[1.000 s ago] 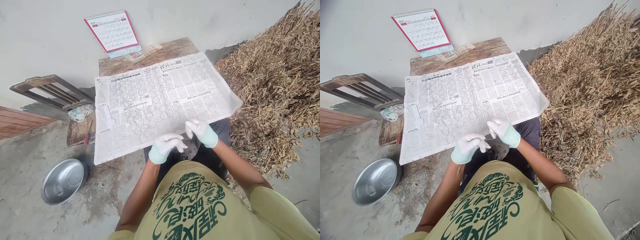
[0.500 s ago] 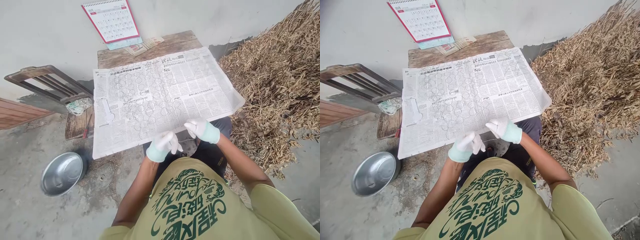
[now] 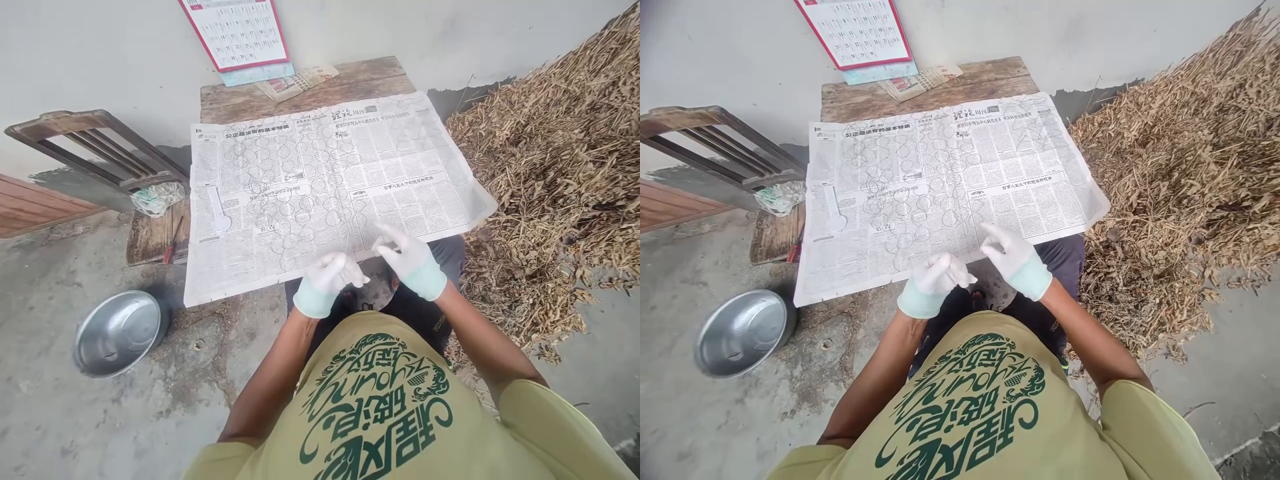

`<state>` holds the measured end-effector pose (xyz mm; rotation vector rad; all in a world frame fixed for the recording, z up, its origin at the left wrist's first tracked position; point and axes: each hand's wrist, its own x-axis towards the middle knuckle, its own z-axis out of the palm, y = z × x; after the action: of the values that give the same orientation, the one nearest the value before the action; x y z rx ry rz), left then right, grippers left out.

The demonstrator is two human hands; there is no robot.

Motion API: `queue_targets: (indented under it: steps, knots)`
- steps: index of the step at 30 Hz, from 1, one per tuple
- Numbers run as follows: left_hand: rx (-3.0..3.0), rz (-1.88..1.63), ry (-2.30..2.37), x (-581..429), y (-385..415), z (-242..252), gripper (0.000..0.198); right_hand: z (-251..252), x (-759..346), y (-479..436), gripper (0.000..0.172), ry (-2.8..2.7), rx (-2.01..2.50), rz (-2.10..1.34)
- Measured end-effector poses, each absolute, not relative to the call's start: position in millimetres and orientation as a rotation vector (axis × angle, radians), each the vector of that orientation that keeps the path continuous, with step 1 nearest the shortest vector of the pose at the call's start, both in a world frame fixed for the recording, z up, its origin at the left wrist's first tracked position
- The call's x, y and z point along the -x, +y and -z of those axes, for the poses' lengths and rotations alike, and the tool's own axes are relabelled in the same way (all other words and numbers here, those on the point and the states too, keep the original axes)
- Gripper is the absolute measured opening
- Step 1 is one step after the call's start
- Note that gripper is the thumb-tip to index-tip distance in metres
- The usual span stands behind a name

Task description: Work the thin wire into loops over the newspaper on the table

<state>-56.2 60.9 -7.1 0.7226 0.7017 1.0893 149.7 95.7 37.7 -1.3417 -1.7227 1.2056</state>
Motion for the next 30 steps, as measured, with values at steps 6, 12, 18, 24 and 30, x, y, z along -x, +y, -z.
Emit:
queue_targets:
  steps: [6,12,18,24,30]
  knots:
    - [-0.710,-1.054,0.665,54.4,60.7,11.5,0.047,-38.6,-145.8,98.8,0.037,-1.663,1.387,-1.245]
    - [-0.699,-1.116,0.616,57.6,57.2,13.9,0.038,-30.5,-143.5,93.0,0.037,-1.824,1.341,-1.056]
    - [-0.732,-1.068,0.618,59.9,50.3,17.1,0.041,-18.9,-141.0,82.9,0.038,-1.733,1.457,-1.159]
    - [-0.715,-0.934,0.612,64.2,50.7,26.3,0.056,-14.2,-142.8,79.5,0.038,-1.706,1.470,-1.202]
    - [-0.754,-1.020,0.630,61.0,51.2,21.6,0.051,-21.0,-143.3,78.6,0.039,-1.725,1.465,-1.170]
